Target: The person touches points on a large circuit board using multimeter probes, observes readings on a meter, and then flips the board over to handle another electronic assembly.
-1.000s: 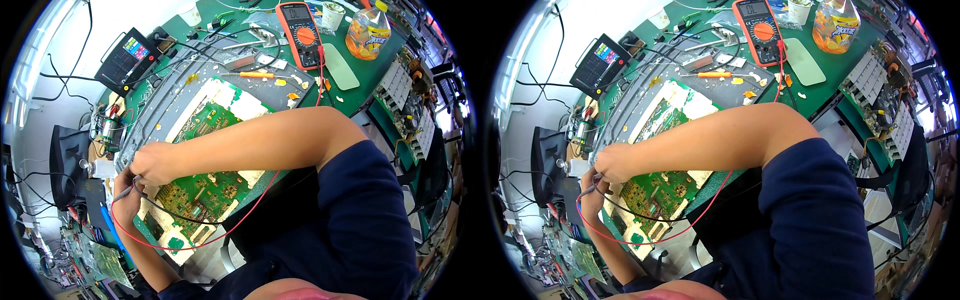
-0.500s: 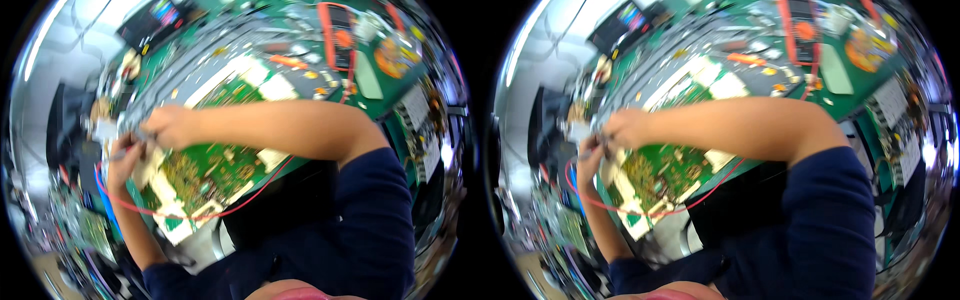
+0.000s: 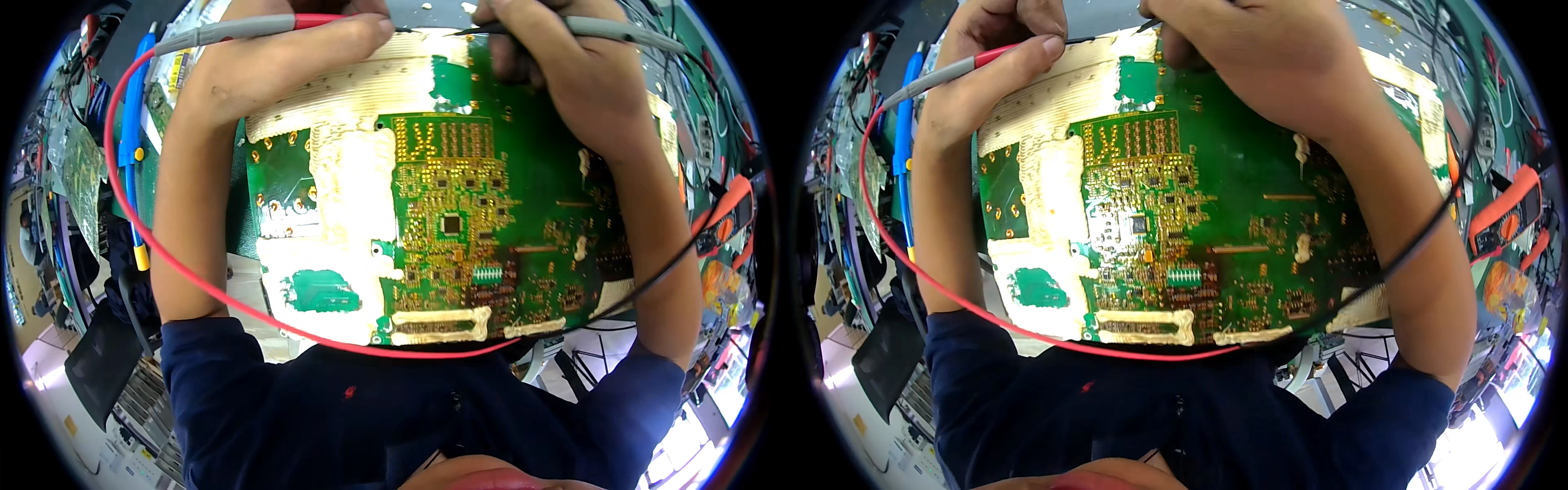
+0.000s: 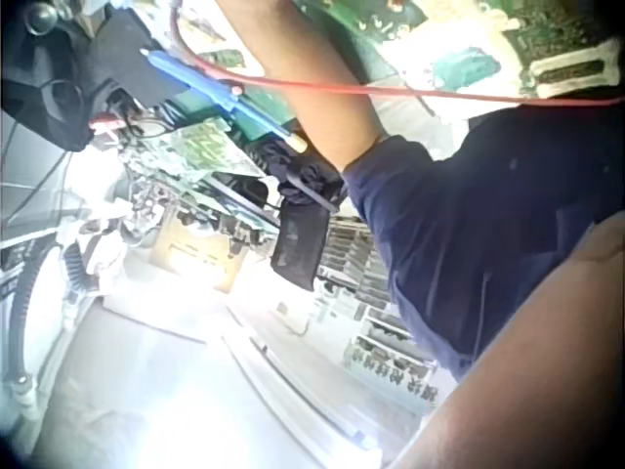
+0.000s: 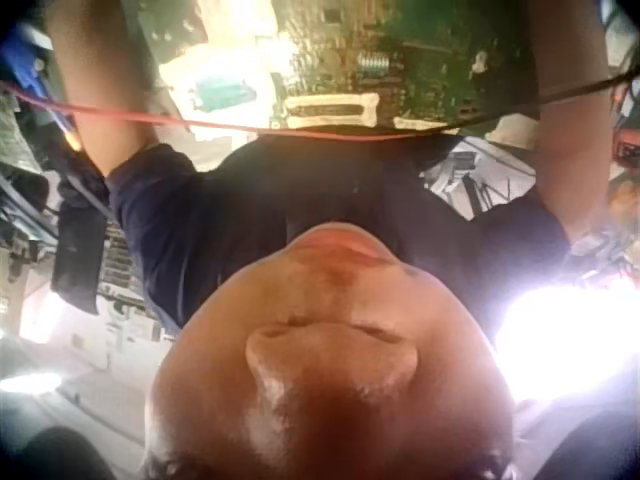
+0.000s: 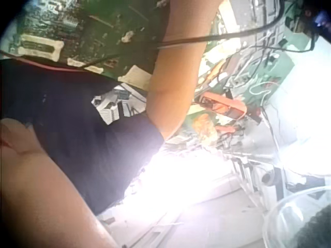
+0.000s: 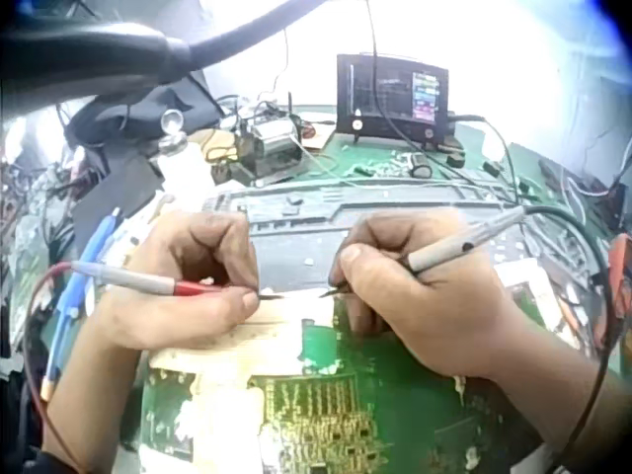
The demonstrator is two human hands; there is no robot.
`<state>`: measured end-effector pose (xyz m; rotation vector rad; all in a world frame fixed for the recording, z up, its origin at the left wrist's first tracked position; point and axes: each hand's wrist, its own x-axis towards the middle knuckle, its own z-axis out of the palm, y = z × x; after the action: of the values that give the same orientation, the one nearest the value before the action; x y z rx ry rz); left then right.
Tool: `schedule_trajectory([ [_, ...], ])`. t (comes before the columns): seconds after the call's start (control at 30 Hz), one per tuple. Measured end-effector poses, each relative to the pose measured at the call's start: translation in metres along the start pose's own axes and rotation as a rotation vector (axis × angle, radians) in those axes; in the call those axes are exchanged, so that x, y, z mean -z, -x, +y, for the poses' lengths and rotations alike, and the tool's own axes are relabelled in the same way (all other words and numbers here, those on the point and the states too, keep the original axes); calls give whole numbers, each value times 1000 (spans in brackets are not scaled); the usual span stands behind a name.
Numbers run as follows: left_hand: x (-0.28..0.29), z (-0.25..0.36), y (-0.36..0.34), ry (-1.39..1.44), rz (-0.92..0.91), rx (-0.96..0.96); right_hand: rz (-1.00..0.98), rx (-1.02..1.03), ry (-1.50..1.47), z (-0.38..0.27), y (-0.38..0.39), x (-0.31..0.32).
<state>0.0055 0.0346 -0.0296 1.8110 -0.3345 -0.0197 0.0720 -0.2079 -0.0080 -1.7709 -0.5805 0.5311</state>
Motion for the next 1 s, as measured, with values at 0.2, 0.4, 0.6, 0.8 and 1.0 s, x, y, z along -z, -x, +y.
schedule_trajectory([
  [0.2, -6, -6, 2, 62, 69, -8, 1, 55, 88, -8, 3, 2],
  [0.4, -5, -22, -2, 66, 59, -156, -10, 107, -5, 13, -3, 6],
  [0.6, -7, -3, -4, -44, 48, -148, 14, 109, 99, 7, -2, 4],
  [0.8, -1, -19, -4, -1, 26, -191, 6, 183, 105, 8, -4, -2],
  [1.0, -5, -17, -5, 6, 33, -182, -15, 228, 135, 11, -7, -1],
])
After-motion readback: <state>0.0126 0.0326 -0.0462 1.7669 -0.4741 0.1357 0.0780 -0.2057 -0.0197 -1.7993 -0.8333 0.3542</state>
